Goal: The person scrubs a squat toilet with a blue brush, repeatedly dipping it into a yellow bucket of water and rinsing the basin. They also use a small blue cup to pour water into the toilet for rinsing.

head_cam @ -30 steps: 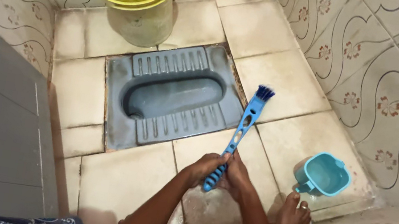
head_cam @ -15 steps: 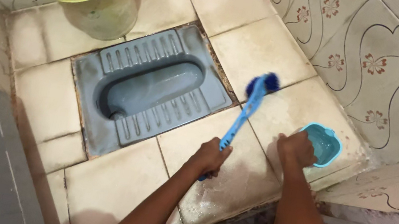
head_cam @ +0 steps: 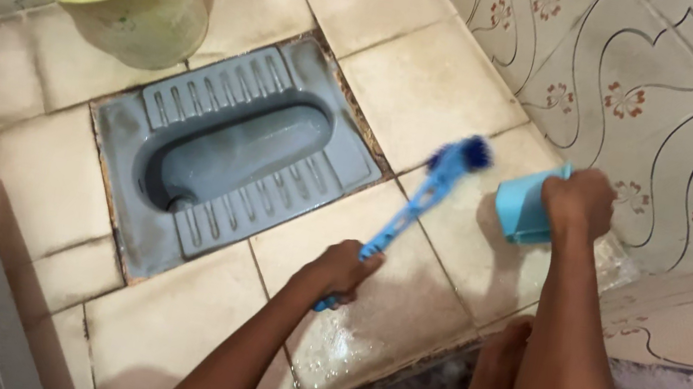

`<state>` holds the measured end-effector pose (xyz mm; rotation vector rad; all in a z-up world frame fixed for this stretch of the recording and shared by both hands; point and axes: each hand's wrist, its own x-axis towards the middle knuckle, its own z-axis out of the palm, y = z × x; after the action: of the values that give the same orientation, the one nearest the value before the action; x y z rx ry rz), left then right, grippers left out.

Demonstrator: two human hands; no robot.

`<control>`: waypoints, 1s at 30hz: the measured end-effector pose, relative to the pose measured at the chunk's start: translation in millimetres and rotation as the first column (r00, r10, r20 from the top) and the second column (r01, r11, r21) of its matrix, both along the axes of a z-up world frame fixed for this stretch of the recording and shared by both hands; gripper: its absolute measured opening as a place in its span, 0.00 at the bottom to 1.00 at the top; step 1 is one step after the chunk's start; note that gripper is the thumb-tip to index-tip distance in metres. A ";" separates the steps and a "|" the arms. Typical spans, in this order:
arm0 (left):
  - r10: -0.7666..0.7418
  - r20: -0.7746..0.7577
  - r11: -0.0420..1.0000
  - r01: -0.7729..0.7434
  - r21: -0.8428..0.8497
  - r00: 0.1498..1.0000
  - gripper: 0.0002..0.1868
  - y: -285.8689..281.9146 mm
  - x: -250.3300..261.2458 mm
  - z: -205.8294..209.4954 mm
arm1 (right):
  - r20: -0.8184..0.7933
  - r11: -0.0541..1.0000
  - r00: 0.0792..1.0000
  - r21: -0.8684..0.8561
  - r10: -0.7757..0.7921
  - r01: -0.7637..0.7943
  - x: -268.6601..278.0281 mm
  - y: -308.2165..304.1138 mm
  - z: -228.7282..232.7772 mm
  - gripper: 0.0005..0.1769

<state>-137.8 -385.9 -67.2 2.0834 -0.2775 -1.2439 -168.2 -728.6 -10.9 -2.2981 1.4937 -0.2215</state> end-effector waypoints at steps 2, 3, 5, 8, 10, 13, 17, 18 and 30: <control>-0.110 -0.069 0.993 0.108 -0.043 0.991 0.27 -16.5 -15.9 -2.5 | 0.034 0.992 0.995 -0.083 0.095 -0.092 -3.1 20.6 26.1 0.11; -0.169 -0.094 0.984 0.163 -0.068 0.981 0.27 -25.3 -26.0 -4.4 | 0.071 0.981 0.986 -0.130 0.152 -0.142 -5.4 30.2 37.6 0.10; -0.226 -0.151 0.974 0.220 -0.060 0.962 0.29 -43.0 -48.6 -6.3 | 0.109 0.956 0.965 -0.199 0.240 -0.215 -6.8 45.9 55.4 0.10; -0.310 -0.193 0.945 0.279 -0.173 0.931 0.33 -63.2 -77.7 -1.0 | 0.132 0.938 0.946 -0.223 0.298 -0.264 -10.9 59.6 68.1 0.09; -0.382 -0.132 0.924 0.374 -0.077 0.915 0.32 -69.1 -79.5 2.0 | 0.138 0.940 0.942 -0.203 0.305 -0.275 -15.4 62.6 65.9 0.09; -0.414 -0.014 0.910 0.414 -0.012 0.910 0.33 -57.4 -76.8 -1.7 | 0.141 0.932 0.935 -0.215 0.327 -0.293 -22.3 63.4 56.5 0.08; -0.214 0.224 0.977 0.203 0.071 0.951 0.31 -38.6 -59.1 -27.8 | 0.113 0.946 0.951 -0.188 0.289 -0.266 -36.5 64.4 44.1 0.08; -0.069 0.173 0.998 0.068 0.011 0.983 0.32 -33.3 -53.7 -34.2 | 0.119 0.944 0.949 -0.192 0.292 -0.267 -40.1 63.4 42.0 0.09; -0.261 0.174 0.964 0.265 0.000 0.950 0.36 -38.1 -116.0 -50.5 | 0.140 0.901 0.945 -0.371 0.295 -0.226 -51.1 46.0 14.5 0.09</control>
<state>-253.9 -424.0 -117.7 2.1897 -0.6649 -1.2035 -219.3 -682.6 3.6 -2.6339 1.1012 -0.6625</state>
